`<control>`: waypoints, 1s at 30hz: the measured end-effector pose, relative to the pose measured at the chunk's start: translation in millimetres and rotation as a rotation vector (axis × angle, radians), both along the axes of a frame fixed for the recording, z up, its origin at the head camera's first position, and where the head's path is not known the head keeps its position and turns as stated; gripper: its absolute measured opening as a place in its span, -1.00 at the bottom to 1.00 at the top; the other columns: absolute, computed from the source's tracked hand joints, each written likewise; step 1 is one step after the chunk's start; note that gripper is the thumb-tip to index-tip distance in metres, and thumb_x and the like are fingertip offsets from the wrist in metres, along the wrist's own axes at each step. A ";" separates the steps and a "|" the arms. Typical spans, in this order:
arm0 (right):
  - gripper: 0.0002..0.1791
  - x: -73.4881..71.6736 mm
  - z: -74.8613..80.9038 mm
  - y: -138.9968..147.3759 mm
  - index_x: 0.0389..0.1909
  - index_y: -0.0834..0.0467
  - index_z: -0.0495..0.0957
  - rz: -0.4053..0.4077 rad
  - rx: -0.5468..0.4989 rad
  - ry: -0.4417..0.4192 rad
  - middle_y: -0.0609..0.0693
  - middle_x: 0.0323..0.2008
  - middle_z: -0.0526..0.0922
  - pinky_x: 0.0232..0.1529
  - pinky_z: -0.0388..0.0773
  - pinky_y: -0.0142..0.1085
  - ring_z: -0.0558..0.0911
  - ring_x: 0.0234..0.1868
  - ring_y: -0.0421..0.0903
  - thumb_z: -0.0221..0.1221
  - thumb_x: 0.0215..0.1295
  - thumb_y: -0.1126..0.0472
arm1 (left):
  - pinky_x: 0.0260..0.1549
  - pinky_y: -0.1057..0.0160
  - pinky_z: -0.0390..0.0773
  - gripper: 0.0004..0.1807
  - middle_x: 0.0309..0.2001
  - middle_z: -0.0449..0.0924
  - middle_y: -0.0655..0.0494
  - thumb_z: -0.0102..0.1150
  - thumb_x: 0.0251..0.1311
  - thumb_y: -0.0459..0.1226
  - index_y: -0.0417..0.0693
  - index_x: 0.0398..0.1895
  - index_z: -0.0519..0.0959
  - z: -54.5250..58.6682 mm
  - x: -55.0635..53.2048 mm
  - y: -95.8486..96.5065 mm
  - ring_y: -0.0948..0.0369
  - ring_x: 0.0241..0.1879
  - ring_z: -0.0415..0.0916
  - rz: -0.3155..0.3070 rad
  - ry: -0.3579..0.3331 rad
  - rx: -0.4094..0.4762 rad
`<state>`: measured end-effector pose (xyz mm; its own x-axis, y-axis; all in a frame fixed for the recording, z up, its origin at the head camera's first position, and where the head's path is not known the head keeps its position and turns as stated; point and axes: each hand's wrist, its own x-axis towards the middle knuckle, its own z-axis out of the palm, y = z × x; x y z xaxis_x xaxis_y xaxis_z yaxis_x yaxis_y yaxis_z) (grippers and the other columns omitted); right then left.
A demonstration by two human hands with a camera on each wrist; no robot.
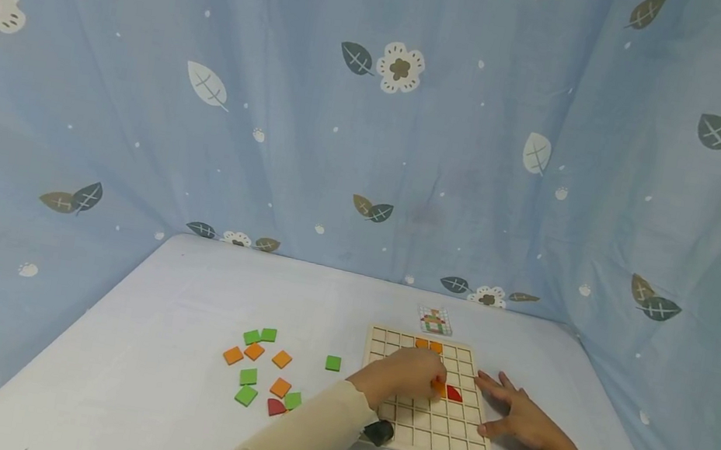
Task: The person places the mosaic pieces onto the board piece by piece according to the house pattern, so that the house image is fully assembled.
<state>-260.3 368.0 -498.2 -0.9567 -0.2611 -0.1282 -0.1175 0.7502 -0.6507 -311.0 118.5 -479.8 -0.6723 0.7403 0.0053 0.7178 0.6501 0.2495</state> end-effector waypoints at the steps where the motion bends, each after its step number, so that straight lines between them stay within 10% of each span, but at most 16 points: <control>1: 0.07 -0.4 0.1 -0.7 0.35 0.18 0.38 0.001 0.002 0.001 0.20 0.42 0.17 0.23 -0.50 0.36 -0.25 0.45 0.36 0.53 -0.31 -0.05 | -0.20 0.37 0.48 -0.77 -0.16 0.57 0.45 0.34 0.16 -0.03 0.23 -0.13 0.70 0.2 -0.2 -0.5 0.43 -0.20 0.48 0.005 -0.002 0.000; 30: 0.08 2.9 1.0 -0.4 0.38 0.24 0.31 0.034 0.007 -0.013 0.32 0.43 0.07 0.20 -0.46 0.41 -0.25 0.42 0.44 0.53 -0.26 0.01 | -0.09 0.36 0.48 -0.65 -0.10 0.57 0.35 0.34 0.18 -0.07 0.15 0.04 0.67 32.5 13.8 -74.7 0.39 -0.10 0.49 -0.001 0.128 -0.032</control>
<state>-257.4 367.6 -497.2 -0.9456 -0.2927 -0.1423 -0.1349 0.7503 -0.6472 -297.1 43.8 -447.3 -0.6670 0.7420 0.0675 0.7430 0.6556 0.1348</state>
